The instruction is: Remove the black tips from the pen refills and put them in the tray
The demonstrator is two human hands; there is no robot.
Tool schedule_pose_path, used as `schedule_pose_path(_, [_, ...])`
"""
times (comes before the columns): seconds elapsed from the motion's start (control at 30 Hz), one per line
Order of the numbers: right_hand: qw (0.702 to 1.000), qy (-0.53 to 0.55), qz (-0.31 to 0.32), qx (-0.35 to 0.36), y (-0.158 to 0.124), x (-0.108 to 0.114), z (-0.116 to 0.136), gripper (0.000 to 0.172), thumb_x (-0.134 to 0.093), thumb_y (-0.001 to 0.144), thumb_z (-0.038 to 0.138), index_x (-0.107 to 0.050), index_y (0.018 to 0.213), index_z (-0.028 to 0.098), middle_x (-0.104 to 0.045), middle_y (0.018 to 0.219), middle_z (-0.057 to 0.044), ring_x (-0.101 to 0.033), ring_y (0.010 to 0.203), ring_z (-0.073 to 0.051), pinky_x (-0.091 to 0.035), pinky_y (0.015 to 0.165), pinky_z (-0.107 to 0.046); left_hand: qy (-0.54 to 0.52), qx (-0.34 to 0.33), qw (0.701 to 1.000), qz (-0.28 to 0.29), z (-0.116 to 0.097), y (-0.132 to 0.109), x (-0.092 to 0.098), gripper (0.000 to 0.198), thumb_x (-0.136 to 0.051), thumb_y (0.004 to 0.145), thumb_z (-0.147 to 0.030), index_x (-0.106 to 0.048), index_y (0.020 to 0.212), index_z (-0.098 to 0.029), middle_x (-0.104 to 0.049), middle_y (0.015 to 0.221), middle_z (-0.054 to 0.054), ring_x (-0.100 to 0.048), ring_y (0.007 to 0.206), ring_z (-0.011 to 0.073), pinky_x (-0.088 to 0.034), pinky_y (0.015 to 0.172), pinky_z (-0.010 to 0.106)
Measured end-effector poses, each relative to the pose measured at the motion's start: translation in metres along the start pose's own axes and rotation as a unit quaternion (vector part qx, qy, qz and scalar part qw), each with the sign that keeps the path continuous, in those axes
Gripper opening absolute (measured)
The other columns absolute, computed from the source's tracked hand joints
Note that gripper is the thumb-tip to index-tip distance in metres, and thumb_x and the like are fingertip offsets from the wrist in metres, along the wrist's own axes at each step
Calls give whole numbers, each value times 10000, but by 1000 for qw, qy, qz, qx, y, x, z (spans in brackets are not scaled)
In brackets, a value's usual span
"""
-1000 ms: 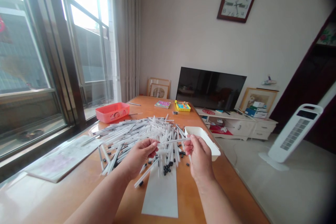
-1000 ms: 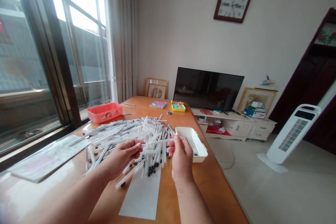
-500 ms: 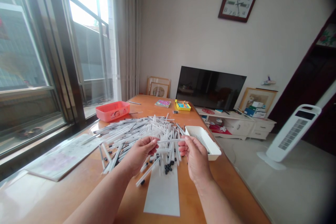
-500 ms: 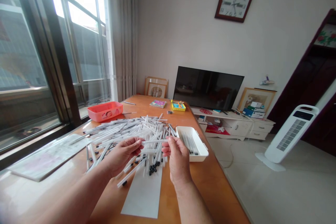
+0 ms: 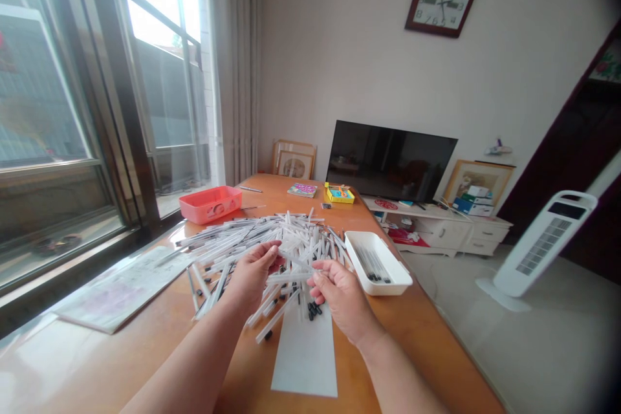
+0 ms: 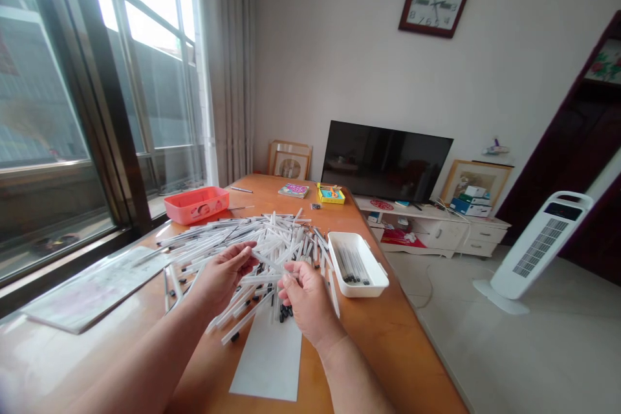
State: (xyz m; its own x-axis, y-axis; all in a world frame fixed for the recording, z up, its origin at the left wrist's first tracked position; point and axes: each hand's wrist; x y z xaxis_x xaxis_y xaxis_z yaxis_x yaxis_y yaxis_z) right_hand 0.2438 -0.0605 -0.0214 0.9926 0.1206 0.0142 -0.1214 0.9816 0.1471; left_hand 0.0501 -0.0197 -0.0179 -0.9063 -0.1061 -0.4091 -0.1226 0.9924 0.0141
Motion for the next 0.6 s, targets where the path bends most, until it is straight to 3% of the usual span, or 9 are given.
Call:
schedule_pose_path(0.13, [998, -65, -3, 23, 1, -1, -7, 407, -602, 892, 461, -654, 1176, 174, -681, 816, -37, -598, 640, -154, -484, 584, -263, 8, -10, 1000, -6, -2, 0, -1, 495, -841, 660, -440, -744, 1053, -155, -700, 821, 29, -628, 754, 142, -479, 822, 308])
schedule_pose_path(0.3, [974, -196, -20, 113, -1, -1, -7, 336, -551, 928, 440, -747, 1070, 206, -635, 679, -8, -551, 624, -169, -447, 599, -267, 12, -9, 1000, 7, -3, -3, -2, 498, -830, 674, -466, -744, 1040, -140, -718, 801, 56, -657, 773, 166, -496, 821, 320])
schedule_pose_path(0.6, [963, -223, -10, 151, -5, -4, 1, 343, -482, 967, 417, -744, 950, 195, -530, 612, 10, -437, 575, -148, -361, 545, -243, 24, -20, 1000, -1, 3, -4, -3, 493, -832, 665, -479, -732, 1003, -134, -711, 745, 48, -651, 705, 158, -510, 774, 320])
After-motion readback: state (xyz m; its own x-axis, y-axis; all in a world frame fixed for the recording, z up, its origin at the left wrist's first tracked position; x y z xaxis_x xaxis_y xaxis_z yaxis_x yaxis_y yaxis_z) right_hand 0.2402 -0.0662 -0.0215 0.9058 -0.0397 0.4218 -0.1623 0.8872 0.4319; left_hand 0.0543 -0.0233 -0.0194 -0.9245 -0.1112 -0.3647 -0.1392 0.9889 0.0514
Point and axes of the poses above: each hand's wrist, its own y-axis towards the middle knuckle, its own x-axis out of the back of the hand, z = x × y
